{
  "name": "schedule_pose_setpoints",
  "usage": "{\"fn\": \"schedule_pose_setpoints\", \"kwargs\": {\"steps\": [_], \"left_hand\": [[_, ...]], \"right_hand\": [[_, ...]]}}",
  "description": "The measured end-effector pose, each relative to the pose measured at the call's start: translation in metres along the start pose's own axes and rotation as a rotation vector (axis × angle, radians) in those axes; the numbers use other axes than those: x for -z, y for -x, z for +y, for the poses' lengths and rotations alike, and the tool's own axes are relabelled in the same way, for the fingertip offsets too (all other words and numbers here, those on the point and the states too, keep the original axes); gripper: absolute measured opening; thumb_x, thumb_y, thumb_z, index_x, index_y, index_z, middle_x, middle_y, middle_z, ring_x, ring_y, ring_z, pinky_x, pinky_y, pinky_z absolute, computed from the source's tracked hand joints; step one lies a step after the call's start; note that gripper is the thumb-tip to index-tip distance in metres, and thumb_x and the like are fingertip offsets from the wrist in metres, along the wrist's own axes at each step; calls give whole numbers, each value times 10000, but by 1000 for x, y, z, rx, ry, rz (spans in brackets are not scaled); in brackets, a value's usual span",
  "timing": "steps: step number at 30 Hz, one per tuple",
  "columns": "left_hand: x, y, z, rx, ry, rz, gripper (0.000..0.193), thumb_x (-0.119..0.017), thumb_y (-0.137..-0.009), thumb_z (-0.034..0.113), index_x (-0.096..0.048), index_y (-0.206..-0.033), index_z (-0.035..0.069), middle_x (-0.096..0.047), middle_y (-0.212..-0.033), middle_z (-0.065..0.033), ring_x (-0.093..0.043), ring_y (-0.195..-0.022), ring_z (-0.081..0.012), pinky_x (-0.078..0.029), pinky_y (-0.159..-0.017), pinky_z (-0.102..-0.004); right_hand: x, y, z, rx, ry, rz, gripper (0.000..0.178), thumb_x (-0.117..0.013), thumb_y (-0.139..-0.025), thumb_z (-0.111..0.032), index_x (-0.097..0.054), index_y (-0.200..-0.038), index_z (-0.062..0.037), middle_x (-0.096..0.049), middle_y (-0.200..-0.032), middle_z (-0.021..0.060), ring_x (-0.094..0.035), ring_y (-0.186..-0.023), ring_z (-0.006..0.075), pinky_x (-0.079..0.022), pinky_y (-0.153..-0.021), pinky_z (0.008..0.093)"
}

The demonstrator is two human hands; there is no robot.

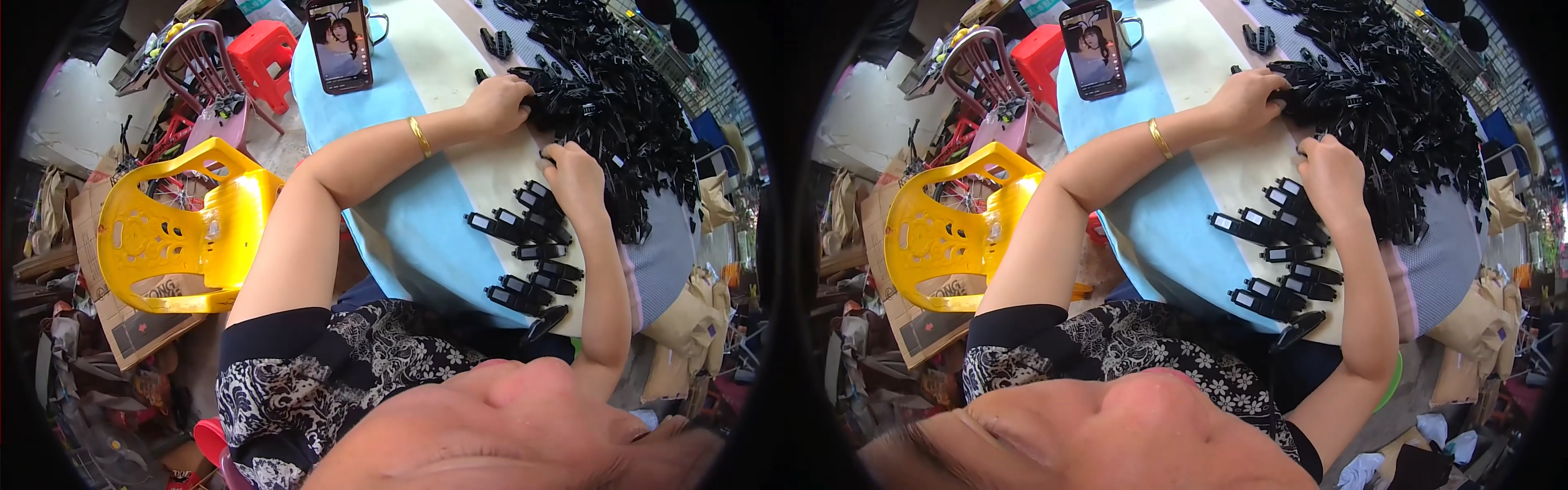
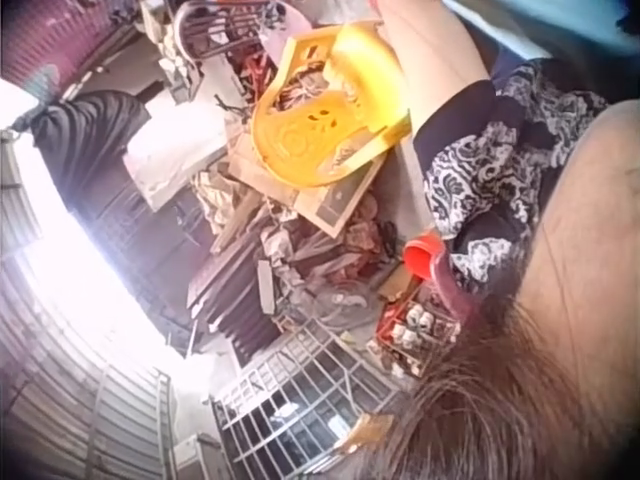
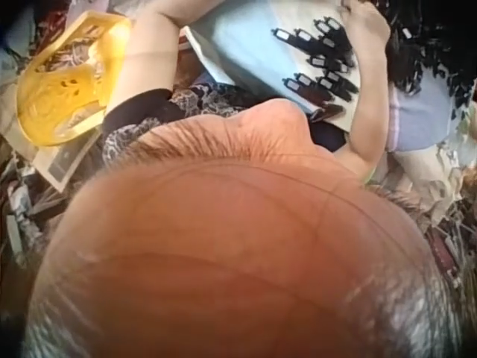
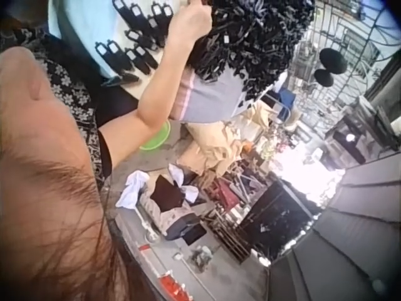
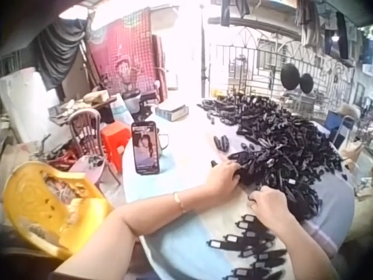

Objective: Assembling black plastic hair clips on a table.

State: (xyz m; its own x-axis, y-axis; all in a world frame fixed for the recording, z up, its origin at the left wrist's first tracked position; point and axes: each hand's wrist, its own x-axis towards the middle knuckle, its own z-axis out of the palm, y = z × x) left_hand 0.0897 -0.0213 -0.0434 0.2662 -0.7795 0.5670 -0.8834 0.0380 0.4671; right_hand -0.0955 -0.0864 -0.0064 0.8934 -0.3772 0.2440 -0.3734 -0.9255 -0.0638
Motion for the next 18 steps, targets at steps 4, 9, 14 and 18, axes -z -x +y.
{"fn": "schedule_pose_setpoints", "kwargs": {"steps": [4, 9, 14, 18], "left_hand": [[8, -5, 9, 166, 62, 112, 253, -606, -747, 163, -668, -937, 8, -625, -905, -182, -593, -886, -351, -481, -819, -418], [22, 3, 34, -101, 164, -22, 240, -597, -731, 142, -655, -926, 15, -628, -890, -180, -598, -857, -355, -485, -790, -420], [19, 24, 59, -96, 70, -457, 425, -603, -738, 190, -558, -1146, 82, -650, -839, -192, -625, -832, -361, -497, -723, -443], [22, 26, 72, 7, -76, -633, 384, -558, -785, 228, -539, -1142, 87, -654, -855, -196, -627, -810, -377, -495, -716, -450]], "right_hand": [[0, 23, 11, 113, -86, 61, 175, -566, -720, -32, -655, -869, -55, -615, -842, 107, -593, -831, 293, -494, -732, 395], [12, 42, 22, 130, -275, 95, 199, -543, -737, -22, -634, -913, -32, -594, -844, 119, -572, -808, 307, -476, -719, 383], [27, 45, 43, -225, -663, 48, 223, -429, -950, -112, -569, -1096, -17, -639, -904, 147, -605, -745, 191, -464, -690, 295], [11, 45, 30, -196, -624, -14, 182, -461, -942, -124, -580, -1055, -44, -629, -768, 110, -596, -613, 209, -462, -616, 322]]}}
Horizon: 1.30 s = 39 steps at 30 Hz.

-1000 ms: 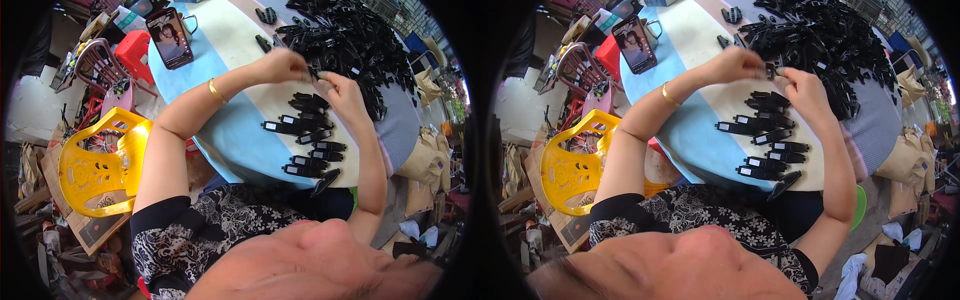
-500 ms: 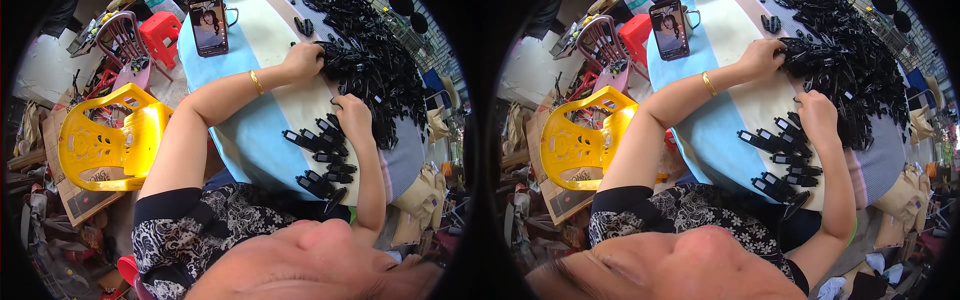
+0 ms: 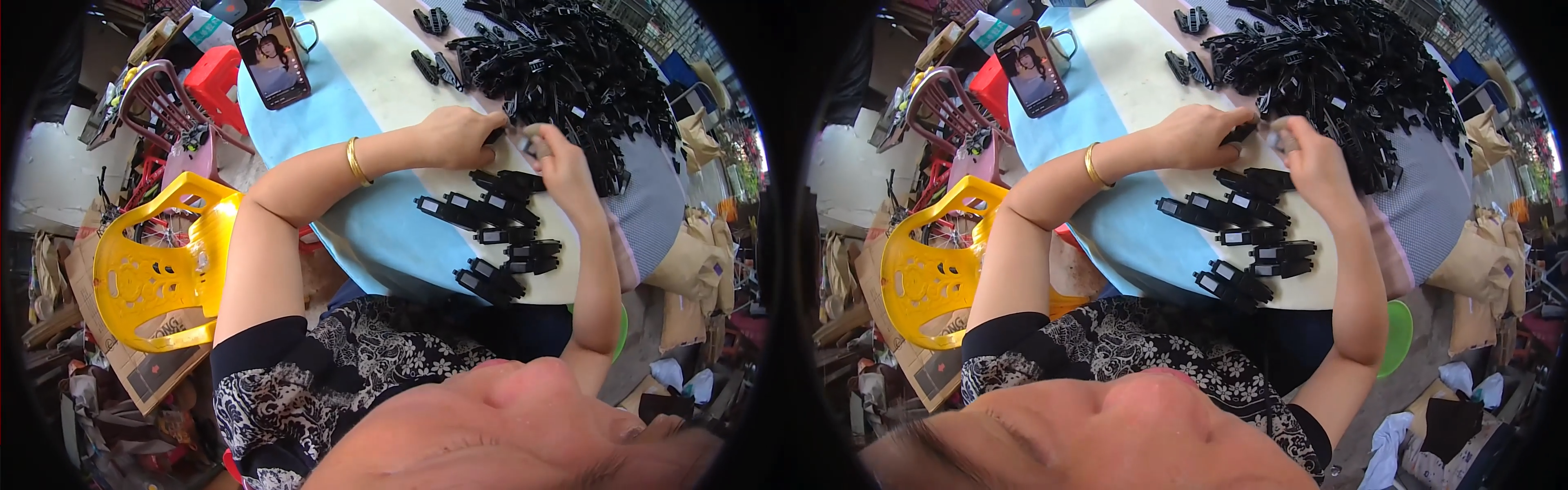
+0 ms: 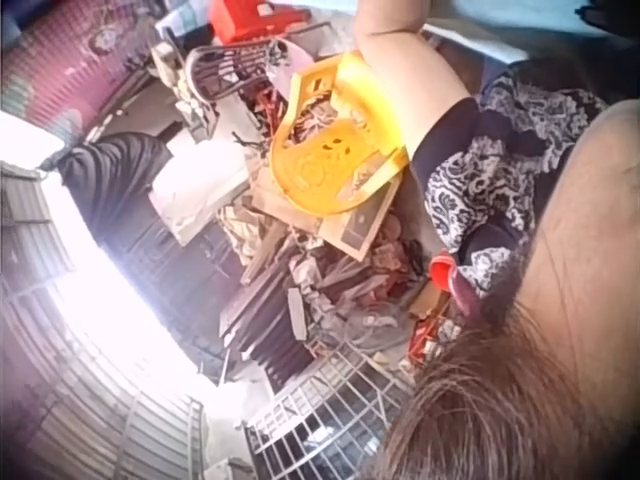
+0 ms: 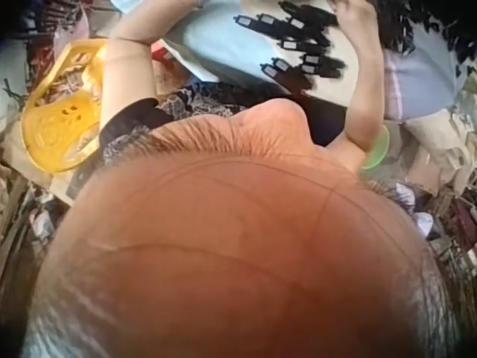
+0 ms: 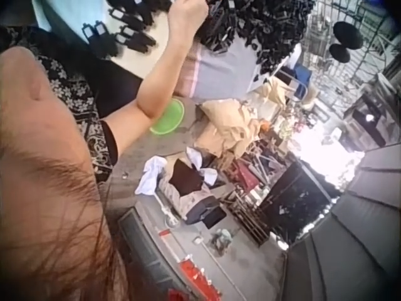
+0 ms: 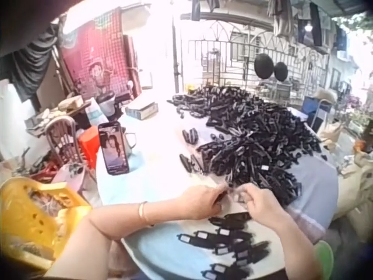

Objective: Assembling black plastic hair clips on a table.

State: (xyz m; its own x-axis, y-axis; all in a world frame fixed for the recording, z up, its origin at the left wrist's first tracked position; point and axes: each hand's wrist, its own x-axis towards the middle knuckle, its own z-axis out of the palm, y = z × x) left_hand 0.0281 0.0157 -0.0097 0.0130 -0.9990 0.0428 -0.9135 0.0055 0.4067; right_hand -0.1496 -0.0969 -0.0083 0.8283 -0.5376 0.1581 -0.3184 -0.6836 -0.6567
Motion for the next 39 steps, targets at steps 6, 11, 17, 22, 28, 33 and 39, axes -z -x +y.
{"fn": "schedule_pose_setpoints", "kwargs": {"steps": [6, 11, 17, 22, 28, 33, 39], "left_hand": [[-3, -15, -23, -25, 395, -9, 423, -511, -806, 126, -553, -1226, 154, -638, -913, -205, -606, -879, -352, -483, -808, -431], [-11, -11, -32, -320, 243, 136, 319, -596, -753, 87, -652, -1063, 133, -619, -939, -128, -540, -1012, -316, -464, -848, -398], [-21, -15, -28, -337, 91, 293, 238, -640, -707, 88, -672, -942, 62, -603, -893, -117, -581, -885, -285, -490, -748, -364], [-12, -11, -27, -212, 200, 210, 221, -651, -684, 116, -675, -883, 25, -613, -813, -129, -603, -812, -293, -490, -724, -367], [-10, -11, -25, -163, 220, 159, 202, -656, -676, 104, -675, -856, 13, -616, -814, -134, -614, -772, -294, -494, -711, -359], [-15, -14, -17, -231, 240, 165, 227, -697, -628, 159, -671, -814, 32, -629, -789, -139, -615, -762, -312, -492, -692, -382], [-6, -9, -16, -220, 335, -35, 184, -712, -727, 194, -668, -810, 37, -627, -755, -126, -614, -718, -288, -488, -669, -372]], "right_hand": [[0, 1, 8, -158, -405, -269, 266, -642, -798, 1, -562, -1047, 45, -640, -809, 40, -510, -686, 47, -411, -606, 213], [3, 2, 0, -162, -387, -353, 307, -623, -818, 12, -551, -1112, 62, -644, -867, 41, -502, -690, 20, -421, -617, 191], [-8, -3, -1, 34, 25, -51, 271, -702, -769, -61, -629, -1017, 21, -591, -797, 66, -544, -615, 101, -455, -608, 241], [-5, 4, 1, 204, 263, 84, 156, -655, -742, -43, -652, -886, 17, -589, -847, 98, -598, -686, 246, -480, -624, 342], [6, 9, -8, 206, 434, 41, 132, -646, -730, -44, -654, -846, 19, -561, -829, 112, -596, -736, 295, -474, -641, 381], [-3, -1, -6, 315, 378, -8, 119, -596, -667, 5, -640, -776, 19, -539, -807, 132, -585, -749, 321, -474, -657, 405], [5, -2, 2, 221, 113, -73, 179, -621, -707, -43, -685, -872, -24, -600, -795, 131, -599, -728, 288, -478, -639, 345]]}}
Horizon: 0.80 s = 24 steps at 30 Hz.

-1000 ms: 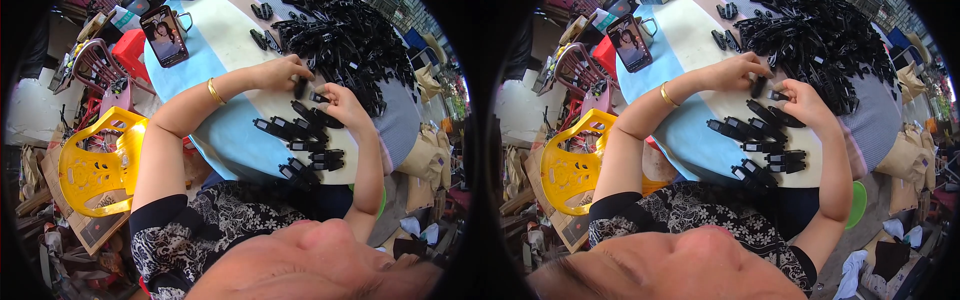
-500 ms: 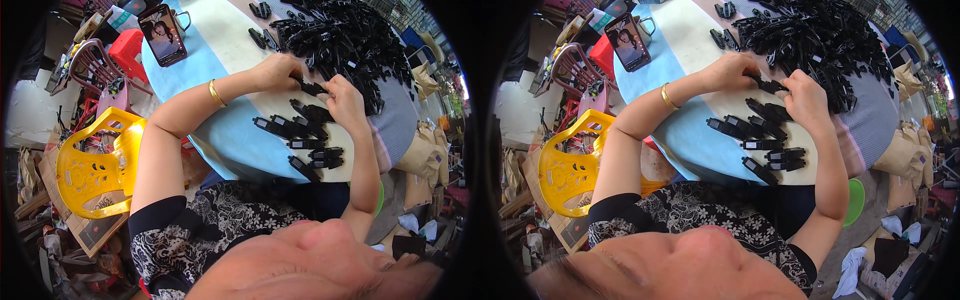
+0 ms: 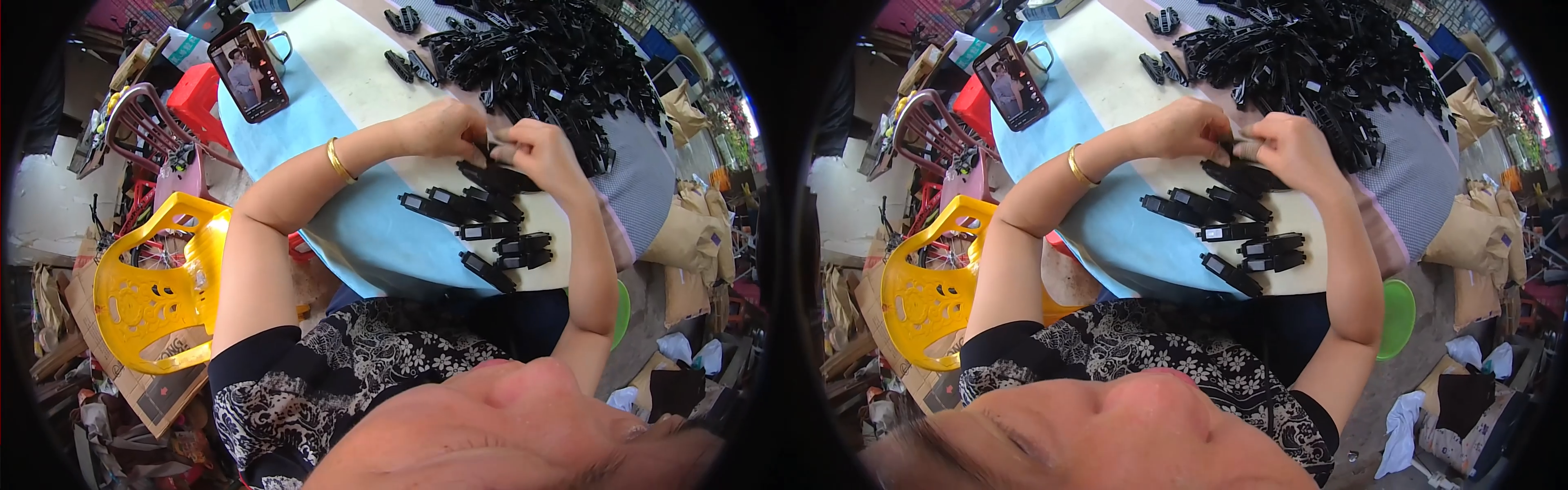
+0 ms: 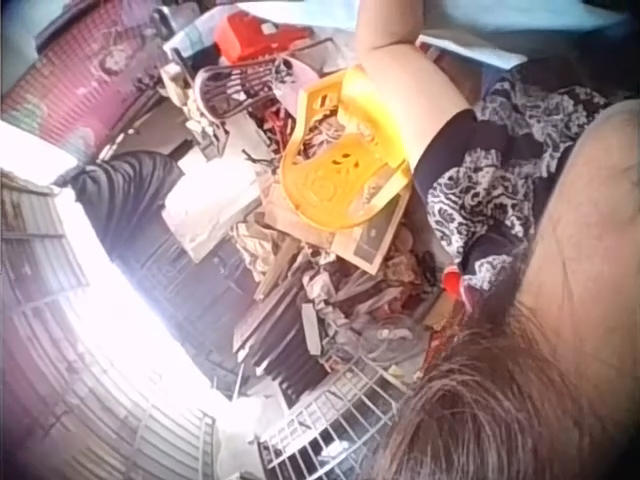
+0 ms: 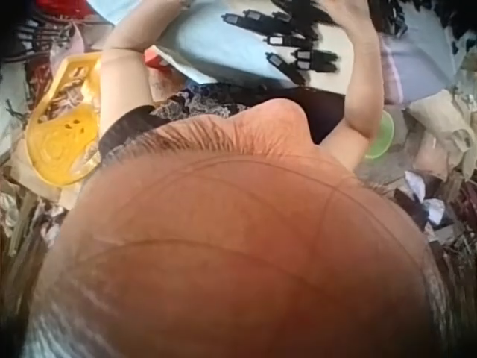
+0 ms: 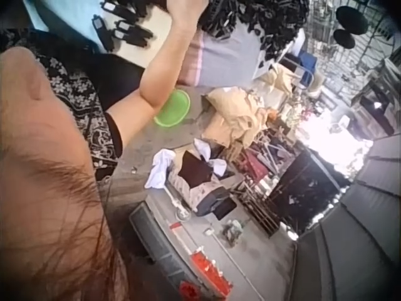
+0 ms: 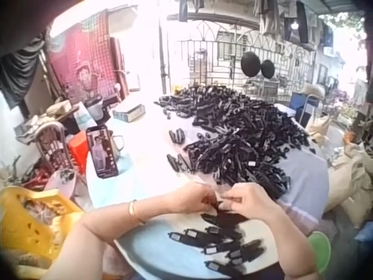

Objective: Assembling black plastic hair clips on a table.

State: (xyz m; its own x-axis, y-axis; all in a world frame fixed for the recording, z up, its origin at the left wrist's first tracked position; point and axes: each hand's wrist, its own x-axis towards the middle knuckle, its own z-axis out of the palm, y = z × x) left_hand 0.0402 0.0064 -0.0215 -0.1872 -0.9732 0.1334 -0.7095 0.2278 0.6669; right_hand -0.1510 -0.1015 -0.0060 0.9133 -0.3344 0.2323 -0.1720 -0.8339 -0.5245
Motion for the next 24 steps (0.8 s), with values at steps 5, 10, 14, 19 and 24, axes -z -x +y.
{"fn": "schedule_pose_setpoints", "kwargs": {"steps": [5, 10, 14, 19, 24], "left_hand": [[-8, -17, -12, -207, -48, 230, 338, -686, -791, 217, -631, -1113, 129, -593, -900, -112, -585, -829, -272, -497, -745, -366], [-20, -33, -30, -172, -420, 365, 350, -664, -760, 209, -627, -1097, 126, -542, -1028, -136, -502, -1021, -319, -449, -884, -385], [-12, -27, -23, -49, -327, 394, 236, -639, -754, 159, -614, -965, 57, -567, -963, -145, -537, -953, -331, -463, -837, -392], [-12, -13, -15, 119, -172, 524, 276, -596, -752, 107, -533, -997, -3, -627, -907, -229, -607, -878, -383, -488, -763, -433], [-8, -7, -12, 277, -170, 375, 352, -492, -837, 195, -524, -1127, -2, -642, -880, -226, -615, -835, -392, -491, -767, -433]], "right_hand": [[50, -4, 50, -57, 525, 549, 245, -619, -844, -217, -660, -1060, -107, -655, -967, 98, -584, -955, 279, -452, -833, 367], [117, 60, 126, -580, 453, 470, 290, -655, -821, -293, -674, -1019, -82, -692, -865, 124, -667, -804, 287, -501, -719, 353], [108, 70, 150, -671, 315, 271, 345, -707, -762, -256, -669, -1026, -39, -679, -818, 166, -665, -753, 247, -502, -699, 338], [93, 51, 138, -748, 357, 64, 318, -692, -721, -174, -667, -997, -16, -662, -737, 143, -646, -650, 222, -495, -627, 337], [106, 65, 163, -752, 390, 252, 296, -685, -722, -171, -666, -982, -31, -644, -690, 136, -627, -611, 216, -493, -598, 347]]}}
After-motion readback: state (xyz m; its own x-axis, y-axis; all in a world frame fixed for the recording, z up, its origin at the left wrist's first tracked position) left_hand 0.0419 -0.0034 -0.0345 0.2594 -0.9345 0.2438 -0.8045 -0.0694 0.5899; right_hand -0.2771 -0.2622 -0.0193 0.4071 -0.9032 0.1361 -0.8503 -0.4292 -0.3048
